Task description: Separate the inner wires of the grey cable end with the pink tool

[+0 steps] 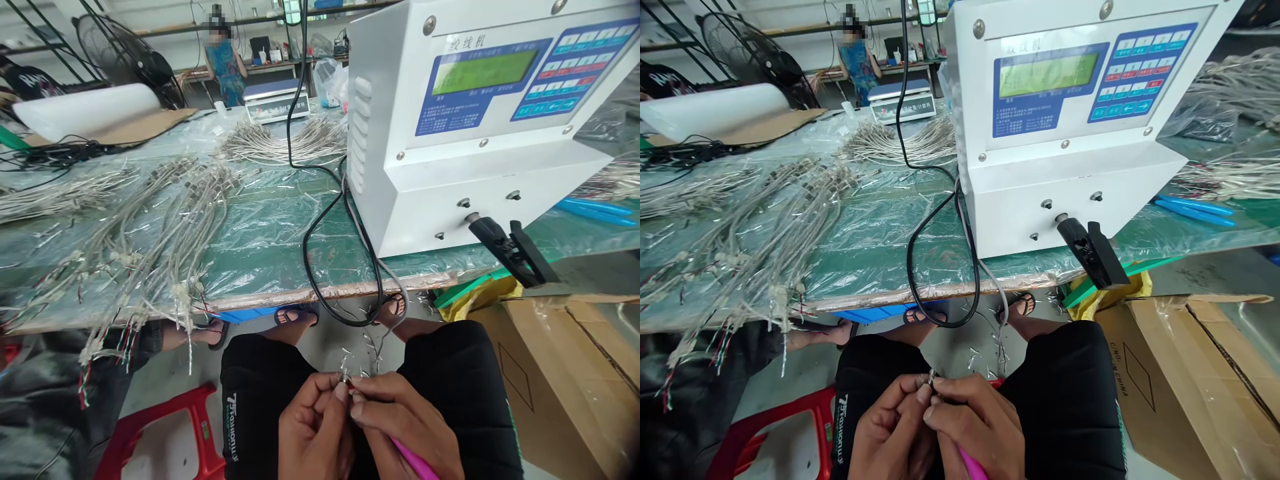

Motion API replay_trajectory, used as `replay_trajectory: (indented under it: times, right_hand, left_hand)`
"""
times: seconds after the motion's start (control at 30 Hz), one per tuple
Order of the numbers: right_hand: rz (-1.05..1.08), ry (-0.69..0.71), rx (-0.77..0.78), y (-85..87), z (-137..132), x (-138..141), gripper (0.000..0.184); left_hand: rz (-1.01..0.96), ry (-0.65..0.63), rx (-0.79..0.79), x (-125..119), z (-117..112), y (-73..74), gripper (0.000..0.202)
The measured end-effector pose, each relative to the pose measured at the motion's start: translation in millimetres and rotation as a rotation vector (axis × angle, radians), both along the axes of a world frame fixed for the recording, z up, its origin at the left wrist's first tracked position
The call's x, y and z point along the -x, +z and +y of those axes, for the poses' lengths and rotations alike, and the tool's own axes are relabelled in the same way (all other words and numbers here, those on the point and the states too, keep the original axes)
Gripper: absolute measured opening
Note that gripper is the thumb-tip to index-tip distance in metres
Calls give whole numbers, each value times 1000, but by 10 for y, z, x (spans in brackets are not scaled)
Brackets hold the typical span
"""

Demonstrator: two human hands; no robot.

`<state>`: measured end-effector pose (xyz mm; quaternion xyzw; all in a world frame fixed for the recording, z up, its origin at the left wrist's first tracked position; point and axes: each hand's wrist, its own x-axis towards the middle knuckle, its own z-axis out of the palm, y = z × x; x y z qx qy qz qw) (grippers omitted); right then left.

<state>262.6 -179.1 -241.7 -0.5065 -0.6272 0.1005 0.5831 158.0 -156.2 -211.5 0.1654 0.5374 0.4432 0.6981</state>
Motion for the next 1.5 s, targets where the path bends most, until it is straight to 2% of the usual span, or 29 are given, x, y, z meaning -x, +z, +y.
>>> replay_trajectory:
  times: [0.17, 0.33, 0.47, 0.67, 0.9, 1.07, 1.2, 1.37, 1.5]
  right_hand:
    - [33, -126, 34, -16, -47, 70, 25]
    - [25, -52, 46, -23, -27, 72, 24]
    - [119, -123, 34, -28, -28, 117, 24]
    - [95, -90, 67, -56, -53, 124, 22]
    - [150, -98, 104, -39, -61, 157, 27]
    - [126, 5, 76, 8, 20, 80, 25]
    - [194, 73, 133, 43, 81, 9, 21]
    - [350, 64, 265, 21, 103, -35, 16]
    - [338, -10, 284, 44, 137, -109, 15]
  left_hand:
    - [-36, 64, 28, -16, -7, -23, 32]
    - [-43, 57, 23, -22, -6, -70, 36]
    - [-67, 62, -28, -36, -12, -80, 32]
    - [-53, 47, -31, -30, -9, -75, 28]
    - [-75, 99, -52, -38, -12, -90, 30]
    - [-70, 5, -46, 11, -35, -119, 30]
    - [-111, -91, -132, 73, -50, -151, 29]
    - [-137, -179, -193, 140, -37, -174, 22]
    - [-111, -260, -122, 186, -18, -171, 28]
